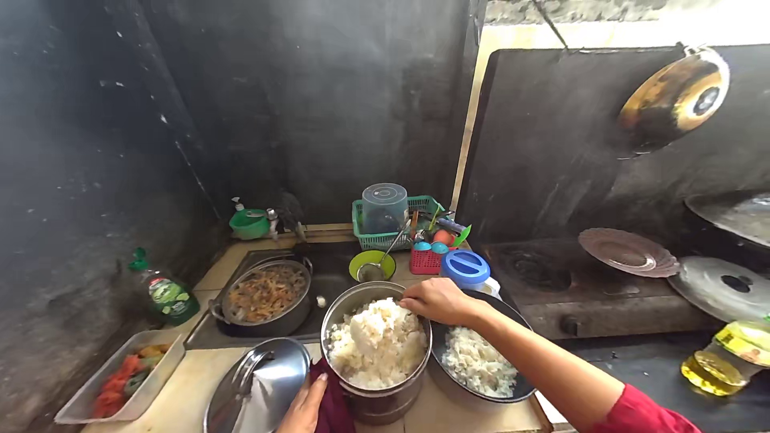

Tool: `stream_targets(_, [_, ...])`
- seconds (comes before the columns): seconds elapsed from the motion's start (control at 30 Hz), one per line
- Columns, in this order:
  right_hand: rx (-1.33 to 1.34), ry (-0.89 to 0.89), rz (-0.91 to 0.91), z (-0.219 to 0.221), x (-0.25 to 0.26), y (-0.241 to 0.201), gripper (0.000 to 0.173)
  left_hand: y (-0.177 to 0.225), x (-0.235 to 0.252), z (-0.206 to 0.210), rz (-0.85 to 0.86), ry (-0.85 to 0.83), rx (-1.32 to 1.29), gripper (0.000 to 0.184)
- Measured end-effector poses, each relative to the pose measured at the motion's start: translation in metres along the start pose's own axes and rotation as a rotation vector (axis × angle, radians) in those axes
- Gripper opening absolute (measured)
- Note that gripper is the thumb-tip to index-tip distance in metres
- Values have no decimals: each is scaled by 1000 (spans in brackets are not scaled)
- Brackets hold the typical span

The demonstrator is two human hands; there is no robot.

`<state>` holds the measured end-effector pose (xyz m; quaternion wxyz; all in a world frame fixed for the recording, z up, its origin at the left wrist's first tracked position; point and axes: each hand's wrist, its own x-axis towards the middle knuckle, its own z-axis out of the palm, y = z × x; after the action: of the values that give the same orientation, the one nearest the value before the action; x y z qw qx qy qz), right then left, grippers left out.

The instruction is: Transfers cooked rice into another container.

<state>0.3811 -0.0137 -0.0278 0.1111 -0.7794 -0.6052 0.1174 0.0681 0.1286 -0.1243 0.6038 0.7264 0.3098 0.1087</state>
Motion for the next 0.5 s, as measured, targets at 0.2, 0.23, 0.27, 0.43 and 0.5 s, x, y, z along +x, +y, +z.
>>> stream_targets(0.2, [12,108,17,-6,-9,8,39,0,-1,0,-15,-1,-25,57])
stream_targets(0.23, [4,105,21,-6,-10,6,40,0,-1,-1,-16,2,-22,57])
stream_targets(0.27, [1,89,26,-5,-9,4,41,2,-2,-1,-17,6,-15,56])
stream_targets(0.43, [16,-22,32,10,-3,-5,46,6,-4,-2,-39,-7,12,58])
stream_targets(0.5, [43,-28,35,12,-3,-5,46,5,-4,-2,-32,-6,6,57])
